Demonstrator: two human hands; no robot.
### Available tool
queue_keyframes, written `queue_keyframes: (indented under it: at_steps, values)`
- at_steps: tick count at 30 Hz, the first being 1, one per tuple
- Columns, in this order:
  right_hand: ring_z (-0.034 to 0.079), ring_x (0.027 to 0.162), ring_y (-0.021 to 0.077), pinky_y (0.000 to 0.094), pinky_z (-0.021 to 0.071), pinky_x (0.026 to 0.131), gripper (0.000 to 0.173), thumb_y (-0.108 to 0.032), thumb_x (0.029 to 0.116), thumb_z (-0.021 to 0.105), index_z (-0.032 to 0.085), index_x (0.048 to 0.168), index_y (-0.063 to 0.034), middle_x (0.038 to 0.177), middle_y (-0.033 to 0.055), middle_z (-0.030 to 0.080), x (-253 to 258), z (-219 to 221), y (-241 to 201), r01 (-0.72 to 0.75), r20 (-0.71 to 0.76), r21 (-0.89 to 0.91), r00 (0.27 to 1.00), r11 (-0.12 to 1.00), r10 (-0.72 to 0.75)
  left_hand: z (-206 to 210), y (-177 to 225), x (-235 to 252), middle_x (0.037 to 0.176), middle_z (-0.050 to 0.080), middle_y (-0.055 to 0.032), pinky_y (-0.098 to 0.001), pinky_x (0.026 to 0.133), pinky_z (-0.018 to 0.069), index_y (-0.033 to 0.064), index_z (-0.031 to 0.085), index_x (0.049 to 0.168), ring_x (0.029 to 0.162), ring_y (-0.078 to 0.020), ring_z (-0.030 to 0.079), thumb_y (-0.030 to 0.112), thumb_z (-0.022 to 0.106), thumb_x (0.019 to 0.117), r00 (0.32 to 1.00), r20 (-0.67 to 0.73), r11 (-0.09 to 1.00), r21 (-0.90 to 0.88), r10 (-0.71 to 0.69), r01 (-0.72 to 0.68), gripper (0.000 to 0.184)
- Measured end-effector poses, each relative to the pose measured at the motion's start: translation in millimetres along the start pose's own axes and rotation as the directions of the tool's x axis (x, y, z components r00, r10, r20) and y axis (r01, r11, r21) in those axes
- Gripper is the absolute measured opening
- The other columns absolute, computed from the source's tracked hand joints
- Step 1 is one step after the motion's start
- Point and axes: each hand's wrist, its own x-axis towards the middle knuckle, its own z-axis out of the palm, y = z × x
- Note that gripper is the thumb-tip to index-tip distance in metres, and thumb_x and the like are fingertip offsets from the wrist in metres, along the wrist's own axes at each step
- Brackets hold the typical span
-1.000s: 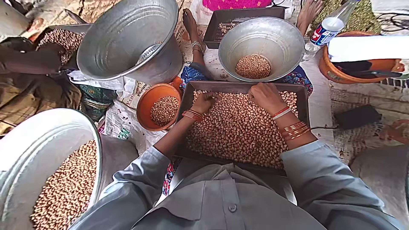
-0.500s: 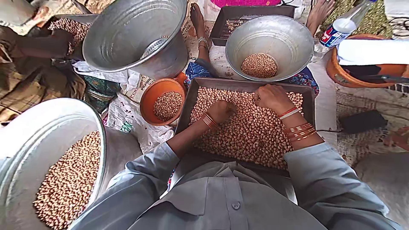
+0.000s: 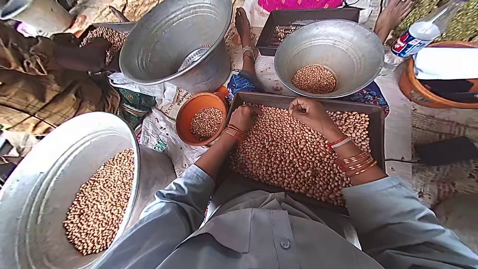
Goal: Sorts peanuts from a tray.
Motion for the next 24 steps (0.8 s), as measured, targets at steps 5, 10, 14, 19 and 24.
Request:
queue_keyframes:
  at_steps: [5,10,14,19,24]
  values:
    - [0.072,0.089,0.0364,0.0576,0.054,0.078,0.02,-0.018,0.1017,0.06,0.074,0.116,-0.0131,0.094,0.0158,0.074,-5.1,40.9,-10.7,0.138,0.061,-0.332,0.99,0.933,-0.125,0.5,9.6,2.0,0.113,0.074,-0.0181,-0.0671,0.092,0.0522,0.0133,0.076,0.115,0.108,-0.0423,0.07,0.02,0.066,0.0989,0.999,0.018,0.994,0.104,-0.038,0.036,0.02]
    - [0.073,0.088,0.0392,0.0563,0.056,0.074,0.031,-0.011,0.1039,0.053,0.074,0.126,-0.0159,0.102,0.0176,0.075,-0.8,68.8,-5.9,0.285,0.11,-0.493,0.958,0.822,-0.266,1.6,6.6,0.7,0.109,0.075,-0.0185,-0.0673,0.09,0.0526,0.0122,0.075,0.116,0.104,-0.0428,0.071,0.025,0.067,0.0997,0.998,0.046,0.994,0.104,-0.037,0.032,0.022]
    - [0.072,0.083,0.0395,0.056,0.0554,0.069,0.028,-0.01,0.1036,0.053,0.073,0.123,-0.0134,0.1,0.0183,0.074,3.2,75.8,-2.9,0.297,0.111,-0.521,0.953,0.8,-0.282,-1.7,-4.4,5.3,0.106,0.075,-0.019,-0.062,0.095,0.053,0.0048,0.076,0.111,0.103,-0.0379,0.071,0.02,0.07,0.0966,0.999,0.026,0.997,-0.074,-0.02,0.022,0.022]
    - [0.072,0.084,0.0404,0.0573,0.0552,0.07,0.024,-0.009,0.1006,0.057,0.074,0.118,-0.0095,0.097,0.0194,0.074,2.4,74.4,-1.9,0.296,0.1,-0.478,0.954,0.827,-0.284,-5.0,-13.9,3.1,0.078,0.065,-0.0015,-0.0217,0.055,0.0484,0.0003,0.066,0.108,0.06,-0.0048,0.057,0.01,0.059,0.1027,0.998,0.058,0.805,-0.591,-0.029,0.058,0.013]
    - [0.071,0.088,0.0357,0.0571,0.0541,0.077,0.018,-0.021,0.0995,0.064,0.073,0.11,-0.0105,0.093,0.015,0.074,9.9,58.4,-6.3,0.128,0.113,-0.33,0.989,0.935,-0.095,4.6,1.0,-3.8,0.104,0.076,-0.0164,-0.0628,0.093,0.0537,0.008,0.077,0.11,0.101,-0.0364,0.073,0.011,0.066,0.0972,0.995,0.044,0.992,-0.1,0.085,-0.08,0.017]
